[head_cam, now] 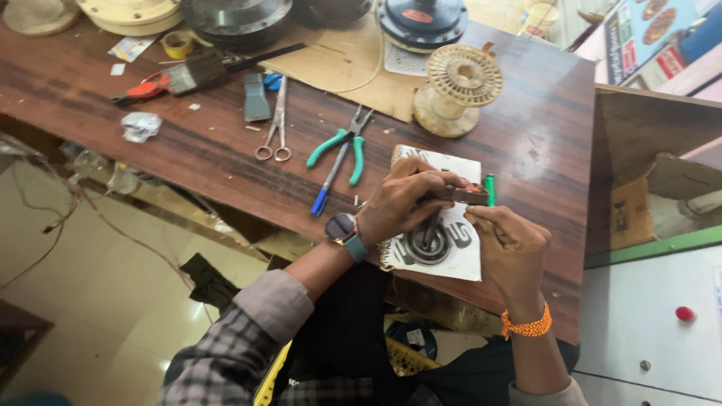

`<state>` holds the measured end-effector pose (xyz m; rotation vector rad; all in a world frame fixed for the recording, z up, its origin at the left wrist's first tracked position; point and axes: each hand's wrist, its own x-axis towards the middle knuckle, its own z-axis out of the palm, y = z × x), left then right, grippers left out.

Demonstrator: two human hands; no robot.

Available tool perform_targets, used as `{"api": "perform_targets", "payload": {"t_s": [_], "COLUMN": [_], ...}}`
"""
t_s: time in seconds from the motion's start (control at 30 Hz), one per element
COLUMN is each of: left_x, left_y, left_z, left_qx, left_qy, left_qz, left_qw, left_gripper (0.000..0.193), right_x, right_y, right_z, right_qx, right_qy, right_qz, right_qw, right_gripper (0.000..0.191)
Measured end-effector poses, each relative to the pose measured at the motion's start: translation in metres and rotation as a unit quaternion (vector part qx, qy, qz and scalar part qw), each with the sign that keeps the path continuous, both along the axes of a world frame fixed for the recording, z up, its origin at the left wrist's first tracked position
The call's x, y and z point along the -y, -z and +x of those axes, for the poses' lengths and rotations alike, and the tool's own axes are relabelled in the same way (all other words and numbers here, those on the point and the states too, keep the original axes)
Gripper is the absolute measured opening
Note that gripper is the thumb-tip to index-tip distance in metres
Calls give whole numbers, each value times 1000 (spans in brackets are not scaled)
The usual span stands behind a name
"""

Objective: The person works at a cluttered wooden workbench on a small electric motor armature, holding the copper-wound rotor and using a screwdriver to work on its components while it rests on a bearing housing over a notebook. They repeatedly reposition and turn the rotor assembly, adjusting parts by hand throughout the clip.

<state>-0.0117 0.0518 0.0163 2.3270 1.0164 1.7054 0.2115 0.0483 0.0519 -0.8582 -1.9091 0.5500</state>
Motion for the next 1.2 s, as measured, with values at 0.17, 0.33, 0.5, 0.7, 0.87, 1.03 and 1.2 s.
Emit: {"api": "perform_targets", "payload": {"t_s": [0.17, 0.33, 0.5, 0.7, 0.87, 1.03, 1.2], "left_x": [-7, -7, -7, 10, 15, 17, 14], "left_y": [16, 24, 17, 4, -7, -12, -11], "left_z": [7, 6, 7, -2, 1, 4, 3], "left_qx": [-146, -205, -188, -104, -82, -55, -51], "left_qy": [-98, -100, -86, -55, -55, -56, -66], "left_qz": [100, 174, 198, 76, 101, 89, 109], "left_qw": [979, 958, 958, 990, 990, 993, 991], "left_gripper": [55, 47, 18, 15, 20, 32, 39], "right_x": [6, 15, 29, 34, 27, 14, 6], "right_y": [29, 44, 31, -17, -47, -52, -53], "right_z": [2, 9, 10, 9, 4, -10, -20], "right_qx": [81, 88, -1, 88, 101, 70, 56], "right_qy": [32, 39, -42, 35, 82, 51, 57], "right_qz": [50, 16, -59, 16, -19, -60, -78], "right_qw": [995, 995, 997, 995, 991, 994, 994], "right_gripper": [11, 7, 15, 15, 15, 15, 15]}}
